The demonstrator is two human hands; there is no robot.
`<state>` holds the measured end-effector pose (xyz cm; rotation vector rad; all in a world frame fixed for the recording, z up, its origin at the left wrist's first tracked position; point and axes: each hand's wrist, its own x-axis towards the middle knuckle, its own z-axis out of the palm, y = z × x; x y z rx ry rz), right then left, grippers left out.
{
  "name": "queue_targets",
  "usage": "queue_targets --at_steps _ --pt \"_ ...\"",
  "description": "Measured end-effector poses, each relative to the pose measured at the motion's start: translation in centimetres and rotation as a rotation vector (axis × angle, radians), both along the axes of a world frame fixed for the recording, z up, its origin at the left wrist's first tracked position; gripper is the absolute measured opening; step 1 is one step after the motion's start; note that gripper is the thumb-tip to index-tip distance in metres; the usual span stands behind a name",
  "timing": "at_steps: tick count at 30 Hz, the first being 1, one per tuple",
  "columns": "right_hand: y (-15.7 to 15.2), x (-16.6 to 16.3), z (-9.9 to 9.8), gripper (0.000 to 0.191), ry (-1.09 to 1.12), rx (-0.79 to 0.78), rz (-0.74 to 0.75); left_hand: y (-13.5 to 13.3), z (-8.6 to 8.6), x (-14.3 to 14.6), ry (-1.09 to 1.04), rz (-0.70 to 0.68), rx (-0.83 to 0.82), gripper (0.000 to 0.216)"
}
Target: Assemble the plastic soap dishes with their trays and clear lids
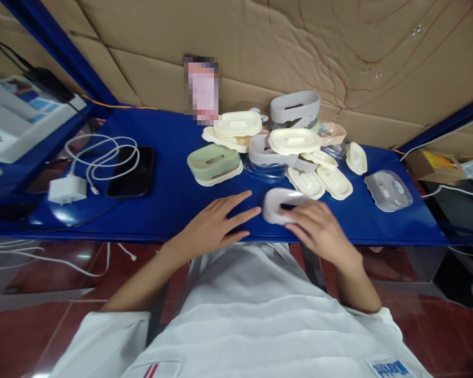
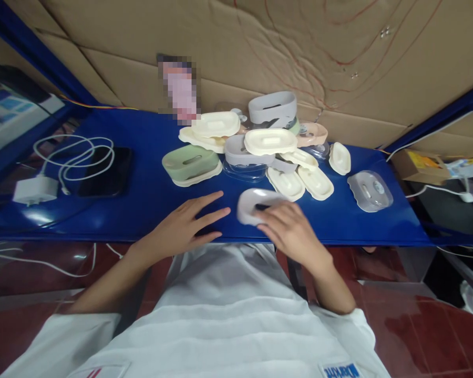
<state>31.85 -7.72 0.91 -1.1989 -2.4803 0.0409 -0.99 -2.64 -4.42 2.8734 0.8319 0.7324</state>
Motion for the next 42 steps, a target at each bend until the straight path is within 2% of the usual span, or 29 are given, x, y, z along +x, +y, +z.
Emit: queue_targets --at_steps 2,4,8,11,13,17,19,21,25,28,30,32,34,38,42 --pt "1.3 -1.3 -0.3 0.037 -0.006 -0.068 0.146 0.0 0.1 0.0 0.005 -0.055 -0.001 0.055" --pt "3.6 -0.3 -0.3 0.041 0.040 -0.037 0.122 0.1 0.0 -0.1 0.000 -0.084 -0.010 0.051" --pt "9.0 6.7 -0.2 0.043 0.088 0.167 -0.317 0.3 -0.3 -0.1 -0.045 -0.081 0.049 0.037" --pt "10.7 11.1 -0.8 0.043 0.035 0.155 -0.444 0.4 -0.2 -0.2 -0.134 -0.063 0.086 0.034" --pt "9.8 12.1 -1.1 0.038 0.040 0.168 -0.475 0.4 0.0 -0.3 -0.227 -0.031 0.076 0.034" --pt "4.5 9.7 -1.1 0.022 0.083 0.267 -0.442 0.3 0.4 -0.5 -0.414 0.045 0.052 0.040" --pt "1.8 7.2 -1.2 0.013 0.111 0.265 -0.354 0.2 0.4 -0.5 -0.459 0.064 0.044 0.041" --pt "0.0 4.5 -1.6 0.013 0.123 0.217 -0.238 0.2 0.5 -0.5 -0.457 0.057 0.038 0.041" --pt "-0.1 -0.2 -3.1 0.021 0.139 0.064 0.053 0.2 0.6 -0.4 -0.385 -0.010 0.046 0.040" --pt "0.9 -2.1 -4.0 0.026 0.186 0.049 0.181 0.2 0.6 -0.3 -0.279 -0.029 0.026 0.037" --pt "1.2 -2.6 -4.4 0.028 0.277 0.118 0.178 0.2 0.5 -0.1 -0.206 -0.016 0.002 0.034" --pt "1.3 -2.6 -4.5 0.030 0.401 0.212 0.122 0.3 0.5 0.0 -0.147 -0.004 -0.004 0.032" --pt "1.3 -2.6 -4.6 0.034 0.431 0.261 0.051 0.4 0.4 0.1 -0.105 -0.014 0.006 0.033" --pt "2.0 -2.7 -4.7 0.053 0.206 0.171 0.034 0.4 0.2 0.1 -0.074 -0.056 0.044 0.038" --pt "2.6 -2.7 -4.8 0.041 0.278 0.112 0.023 0.4 0.1 0.1 -0.110 -0.015 0.061 0.039"
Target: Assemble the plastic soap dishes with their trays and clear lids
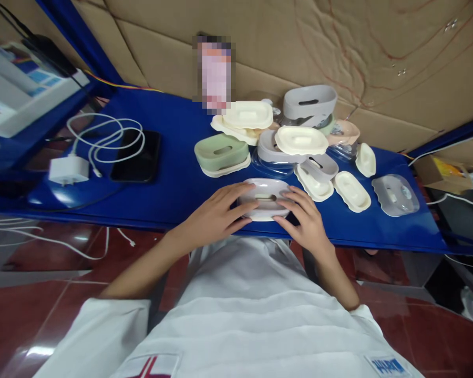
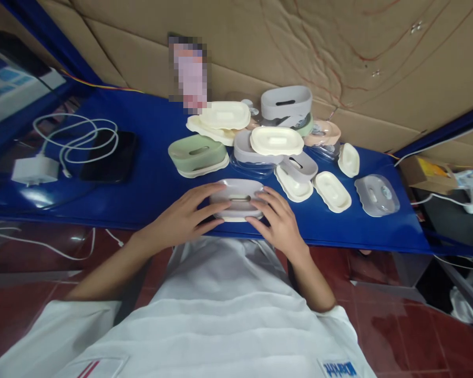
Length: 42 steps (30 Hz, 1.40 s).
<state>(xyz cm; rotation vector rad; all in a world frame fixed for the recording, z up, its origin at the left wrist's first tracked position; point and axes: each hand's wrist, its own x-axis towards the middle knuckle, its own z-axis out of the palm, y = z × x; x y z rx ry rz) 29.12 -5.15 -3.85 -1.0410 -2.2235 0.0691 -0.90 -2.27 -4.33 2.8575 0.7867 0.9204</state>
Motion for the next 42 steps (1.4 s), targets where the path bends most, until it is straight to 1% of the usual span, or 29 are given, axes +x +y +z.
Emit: queue_targets --at_steps 2,5,8,11,14,19,21,23,27,31,35,40,42 --pt "0.1 0.1 0.1 0.037 0.051 -0.054 0.009 0.0 0.0 0.0 0.000 -0.004 -0.005 0.040" --pt "0.0 0.4 0.1 0.037 0.013 -0.141 0.066 0.1 0.0 0.0 0.005 -0.013 0.020 0.036" --pt "-0.1 0.6 0.0 0.039 -0.058 -0.154 0.090 0.2 0.0 0.1 -0.007 -0.005 0.031 0.024" --pt "0.2 0.9 0.3 0.041 -0.135 -0.133 0.109 0.2 0.0 0.1 0.003 -0.011 -0.009 0.018" --pt "1.6 1.5 1.6 0.040 -0.190 -0.120 0.124 0.2 0.1 0.2 0.001 -0.015 -0.041 0.019" --pt "5.6 2.3 4.5 0.043 -0.318 -0.123 -0.010 0.2 0.1 0.2 -0.008 -0.023 -0.066 0.020" --pt "6.9 2.0 5.2 0.045 -0.358 -0.102 -0.033 0.2 0.1 0.1 0.000 -0.021 -0.065 0.021" --pt "7.7 1.6 5.4 0.047 -0.380 -0.062 -0.059 0.2 0.0 0.1 0.012 -0.018 -0.066 0.021" --pt "8.5 1.0 4.7 0.048 -0.451 0.023 -0.132 0.2 -0.2 0.0 0.018 -0.027 -0.093 0.023" --pt "9.1 1.4 3.2 0.050 -0.540 0.045 -0.158 0.3 -0.1 0.0 -0.010 -0.032 -0.105 0.022" --pt "9.6 1.7 1.9 0.050 -0.514 0.043 -0.198 0.3 0.0 0.0 -0.006 -0.032 -0.098 0.022" --pt "9.6 1.2 0.9 0.064 -0.500 0.013 -0.256 0.3 0.0 0.0 -0.019 -0.036 -0.109 0.022" --pt "9.7 1.1 0.6 0.066 -0.460 0.002 -0.273 0.3 0.0 0.0 -0.026 -0.037 -0.125 0.023"
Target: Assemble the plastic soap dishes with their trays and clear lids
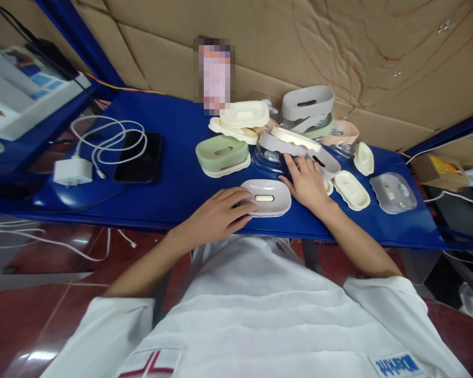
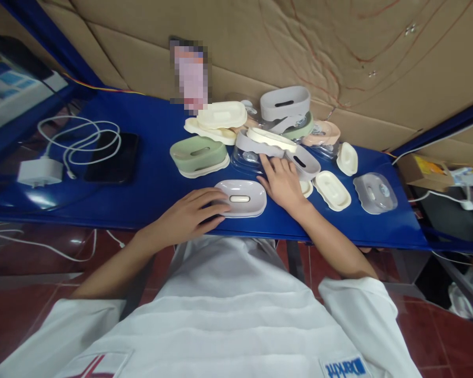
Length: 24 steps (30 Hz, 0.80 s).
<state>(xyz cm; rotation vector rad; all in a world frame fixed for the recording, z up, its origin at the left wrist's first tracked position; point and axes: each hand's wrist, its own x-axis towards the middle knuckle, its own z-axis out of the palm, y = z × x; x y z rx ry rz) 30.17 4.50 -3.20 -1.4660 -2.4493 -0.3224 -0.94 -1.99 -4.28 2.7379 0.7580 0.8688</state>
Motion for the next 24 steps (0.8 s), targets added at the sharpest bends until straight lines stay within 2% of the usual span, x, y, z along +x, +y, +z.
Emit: queue_targets --at_steps 4,9,12,15,19,24 --pt "0.3 0.0 0.1 0.061 0.093 -0.022 0.018 0.0 -0.1 0.0 0.001 0.000 -0.006 0.024" --pt "0.3 0.6 1.0 0.044 0.274 -0.109 0.128 -0.1 -0.3 -0.1 0.003 0.017 0.024 0.021" --pt "0.0 0.9 1.7 0.047 0.375 -0.134 0.155 -0.2 -0.1 -0.1 -0.036 0.046 0.028 0.015" --pt "-0.4 1.0 1.9 0.062 0.325 -0.166 0.188 -0.3 0.1 -0.2 -0.056 0.069 0.034 0.010" --pt "-0.6 0.9 1.5 0.063 0.254 -0.205 0.174 -0.4 0.3 -0.2 -0.049 0.089 0.056 0.008" --pt "-0.7 1.2 1.4 0.075 0.101 -0.219 0.141 -0.6 0.3 -0.3 -0.046 0.059 0.076 0.008"
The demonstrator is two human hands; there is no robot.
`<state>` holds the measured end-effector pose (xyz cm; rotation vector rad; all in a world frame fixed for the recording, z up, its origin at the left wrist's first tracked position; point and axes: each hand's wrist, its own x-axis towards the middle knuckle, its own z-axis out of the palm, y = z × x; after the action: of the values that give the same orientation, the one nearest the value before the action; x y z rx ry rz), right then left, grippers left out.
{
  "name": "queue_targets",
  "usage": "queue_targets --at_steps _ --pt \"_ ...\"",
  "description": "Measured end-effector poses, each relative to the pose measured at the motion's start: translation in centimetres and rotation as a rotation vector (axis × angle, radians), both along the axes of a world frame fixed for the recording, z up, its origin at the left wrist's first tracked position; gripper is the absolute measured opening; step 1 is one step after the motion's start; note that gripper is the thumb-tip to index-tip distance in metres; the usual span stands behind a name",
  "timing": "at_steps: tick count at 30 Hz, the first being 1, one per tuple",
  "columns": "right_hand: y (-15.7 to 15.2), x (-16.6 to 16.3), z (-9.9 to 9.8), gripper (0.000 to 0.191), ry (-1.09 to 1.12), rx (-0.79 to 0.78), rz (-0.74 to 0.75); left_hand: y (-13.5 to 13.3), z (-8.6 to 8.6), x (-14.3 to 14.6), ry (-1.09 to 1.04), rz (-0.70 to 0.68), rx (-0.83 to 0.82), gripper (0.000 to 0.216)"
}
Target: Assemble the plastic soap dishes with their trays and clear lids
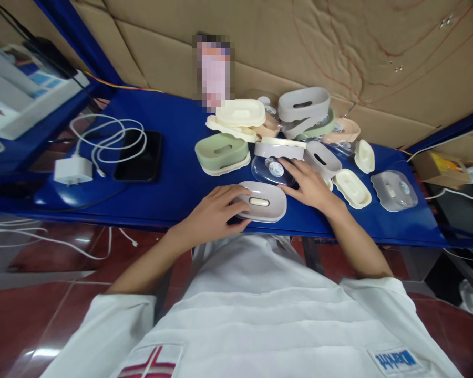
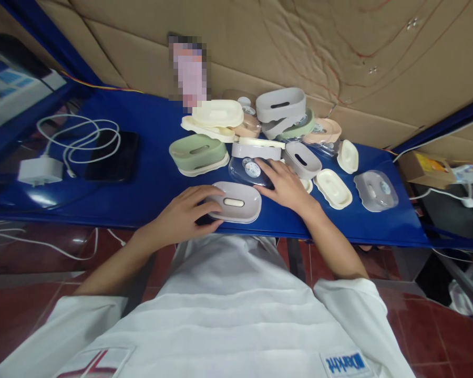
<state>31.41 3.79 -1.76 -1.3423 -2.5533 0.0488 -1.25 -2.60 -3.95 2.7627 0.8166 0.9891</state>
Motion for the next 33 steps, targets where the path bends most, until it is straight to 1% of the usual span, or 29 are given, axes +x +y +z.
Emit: queue_targets --at_steps 3,6,8,10,12,14,17,19,22,25,29,33 --pt "-0.1 0.3 0.0 0.079 -0.011 0.016 0.026 -0.1 -0.1 -0.1 -0.003 -0.008 -0.012 0.008" --pt "-0.2 0.7 0.3 0.079 -0.031 0.005 0.071 -0.2 0.0 -0.3 -0.025 -0.021 -0.060 0.009" --pt "-0.2 1.2 0.9 0.076 -0.001 -0.012 0.092 -0.2 0.2 -0.4 -0.040 -0.034 -0.120 0.011" --pt "-0.4 1.6 1.7 0.068 0.096 -0.032 0.116 -0.3 0.2 -0.5 -0.043 -0.029 -0.193 0.015" --pt "-0.8 1.7 2.7 0.060 0.215 -0.056 0.158 -0.3 0.1 -0.5 -0.059 -0.011 -0.255 0.028" --pt "-1.4 1.4 3.2 0.056 0.288 -0.087 0.216 -0.2 -0.2 -0.4 -0.109 0.017 -0.295 0.053" --pt "-3.2 -0.1 2.8 0.060 0.241 -0.110 0.286 0.0 -0.5 -0.3 -0.178 0.048 -0.348 0.089" --pt "-4.6 -1.2 2.0 0.064 0.173 -0.086 0.312 0.2 -0.5 -0.3 -0.166 0.051 -0.399 0.098" --pt "-6.4 -2.3 0.6 0.067 0.130 -0.016 0.312 0.2 -0.4 -0.5 -0.103 0.033 -0.452 0.087" --pt "-7.5 -2.7 -0.5 0.073 0.123 0.053 0.299 0.2 -0.3 -0.6 -0.090 0.010 -0.459 0.076" --pt "-8.4 -3.0 -1.3 0.080 0.130 0.078 0.262 0.0 -0.5 -0.8 -0.083 0.017 -0.462 0.074" --pt "-9.0 -3.4 -1.7 0.085 0.201 0.072 0.218 -0.1 -0.5 -0.9 -0.057 0.026 -0.478 0.074"
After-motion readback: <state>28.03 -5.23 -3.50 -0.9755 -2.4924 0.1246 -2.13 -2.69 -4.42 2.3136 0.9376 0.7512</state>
